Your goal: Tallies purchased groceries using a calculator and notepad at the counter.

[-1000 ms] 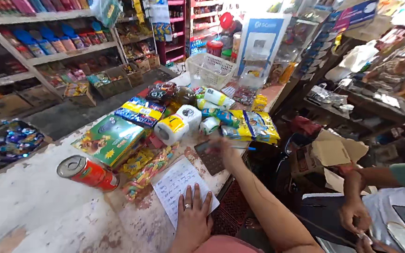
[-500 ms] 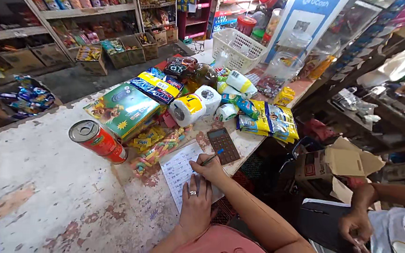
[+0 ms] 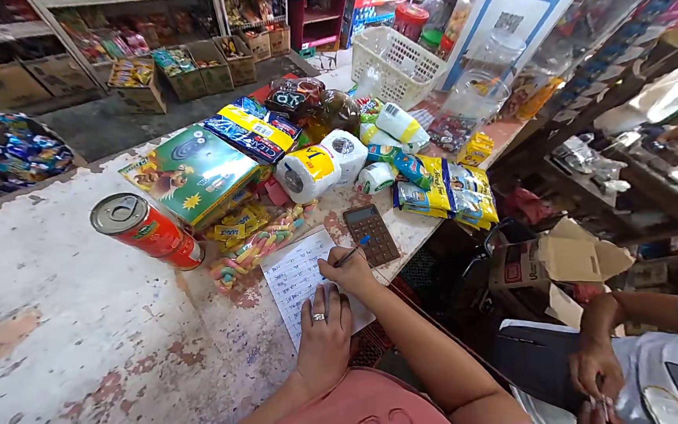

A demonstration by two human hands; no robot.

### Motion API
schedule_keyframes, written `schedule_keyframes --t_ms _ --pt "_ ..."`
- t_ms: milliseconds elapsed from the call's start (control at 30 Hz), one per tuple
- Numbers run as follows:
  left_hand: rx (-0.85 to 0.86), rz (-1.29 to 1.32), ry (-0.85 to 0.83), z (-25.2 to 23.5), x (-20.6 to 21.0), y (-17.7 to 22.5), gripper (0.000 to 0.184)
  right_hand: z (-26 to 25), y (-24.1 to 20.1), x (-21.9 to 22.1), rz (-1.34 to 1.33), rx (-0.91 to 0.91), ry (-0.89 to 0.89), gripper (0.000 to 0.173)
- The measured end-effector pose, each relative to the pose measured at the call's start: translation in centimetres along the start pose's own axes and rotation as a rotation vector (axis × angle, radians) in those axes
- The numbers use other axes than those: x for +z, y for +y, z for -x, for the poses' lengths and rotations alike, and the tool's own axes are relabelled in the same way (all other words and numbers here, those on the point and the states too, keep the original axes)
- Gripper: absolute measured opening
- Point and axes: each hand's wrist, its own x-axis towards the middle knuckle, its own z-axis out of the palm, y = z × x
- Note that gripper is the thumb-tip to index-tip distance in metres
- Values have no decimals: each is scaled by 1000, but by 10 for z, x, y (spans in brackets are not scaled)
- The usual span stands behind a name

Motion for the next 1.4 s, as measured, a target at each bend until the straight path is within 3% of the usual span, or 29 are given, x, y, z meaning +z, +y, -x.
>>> schedule_keyframes --t_ms 333,1200,1400 --pt "39 22 43 0 7 -3 52 1 5 1 -44 -85 3 34" --pt "43 55 17 0 9 -5 68 -1 4 0 91 -93 -20 30" --pt "46 2 24 -2 8 -4 56 -2 9 1 109 -134 13 29"
